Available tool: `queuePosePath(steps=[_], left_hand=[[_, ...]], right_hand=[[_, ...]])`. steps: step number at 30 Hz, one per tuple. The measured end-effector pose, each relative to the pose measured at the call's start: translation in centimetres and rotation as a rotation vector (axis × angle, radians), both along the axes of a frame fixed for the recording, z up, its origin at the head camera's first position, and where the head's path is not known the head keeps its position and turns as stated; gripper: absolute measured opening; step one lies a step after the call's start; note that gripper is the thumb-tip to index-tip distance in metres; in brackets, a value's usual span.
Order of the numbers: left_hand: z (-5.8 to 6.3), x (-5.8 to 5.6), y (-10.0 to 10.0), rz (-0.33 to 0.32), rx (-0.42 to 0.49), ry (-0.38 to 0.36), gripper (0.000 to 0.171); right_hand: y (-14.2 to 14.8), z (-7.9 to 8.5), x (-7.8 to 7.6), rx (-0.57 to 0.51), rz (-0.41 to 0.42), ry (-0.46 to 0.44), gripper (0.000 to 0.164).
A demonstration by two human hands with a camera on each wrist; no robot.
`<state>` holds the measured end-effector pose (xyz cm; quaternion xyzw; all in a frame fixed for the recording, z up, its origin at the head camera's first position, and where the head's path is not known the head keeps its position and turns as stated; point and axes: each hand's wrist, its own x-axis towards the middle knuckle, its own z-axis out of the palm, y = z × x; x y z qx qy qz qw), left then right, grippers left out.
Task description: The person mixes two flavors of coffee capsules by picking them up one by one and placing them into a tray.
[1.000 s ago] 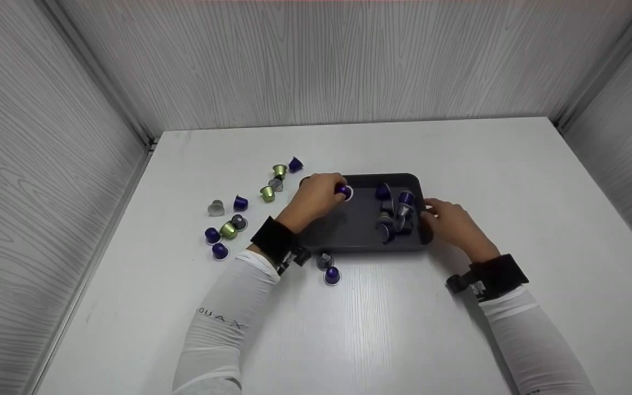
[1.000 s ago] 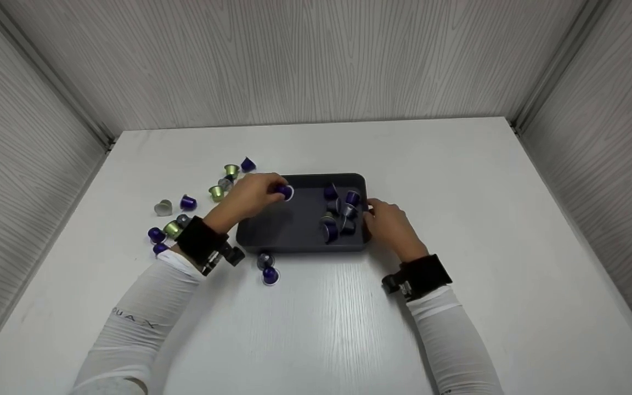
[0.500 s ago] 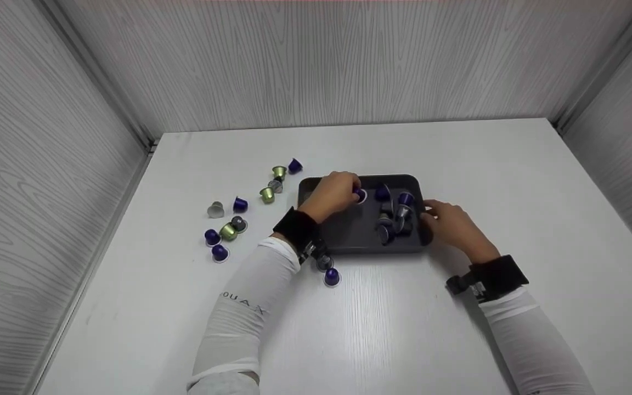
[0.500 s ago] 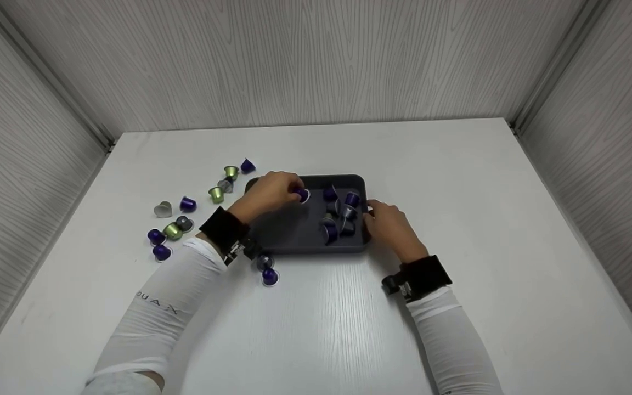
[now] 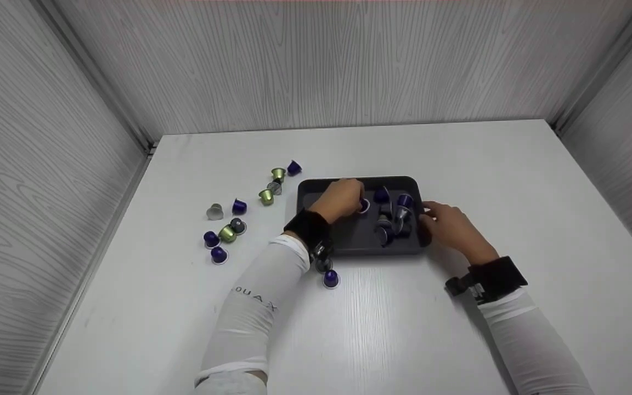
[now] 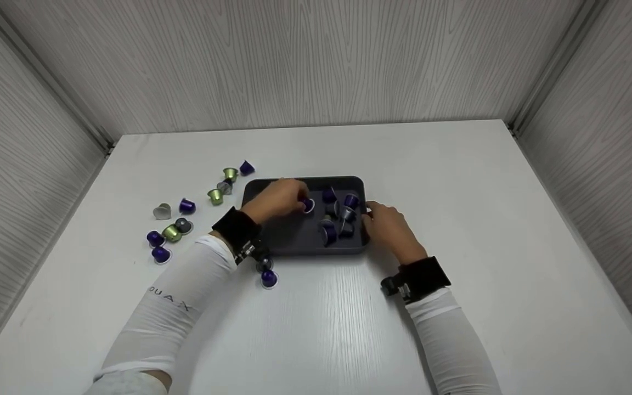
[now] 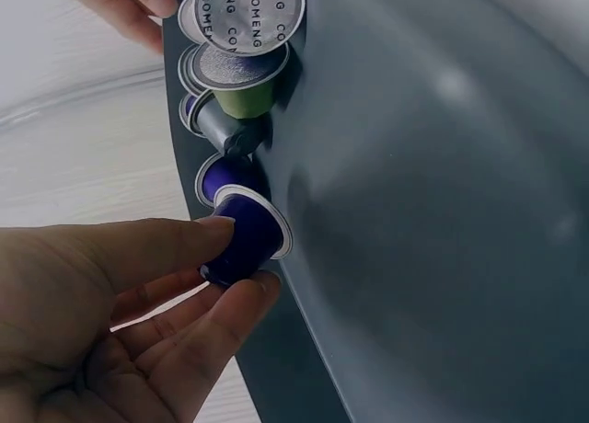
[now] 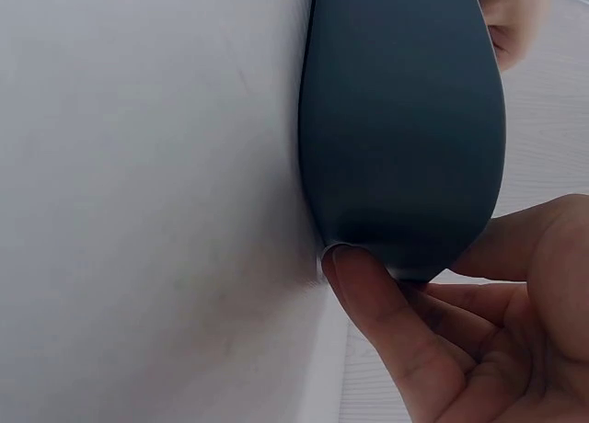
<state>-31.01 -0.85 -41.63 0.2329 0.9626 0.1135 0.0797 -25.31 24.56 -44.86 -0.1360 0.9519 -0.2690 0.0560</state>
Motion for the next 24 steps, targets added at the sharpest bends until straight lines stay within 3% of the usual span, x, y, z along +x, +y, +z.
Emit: queuePosePath(steps=[12,18,24], left_hand=[[-0.1,0.2,0.0,-0.009,0.023,0.013,0.021],[0.9,0.8,-0.2,-0.021,0.018,0.031,0.027],[1.7,1.6,-0.5,-0.021,0.071,0.070,0.029]], right_hand=[[0.0,-0.2,-0.2,0.001,-0.003,-0.006,0.044],[0.0,-0.1,-0.2,0.007,-0.005,-0.004,0.044],[0.0,-0.1,-0.1,0.008,-0.005,0.009,0.044]])
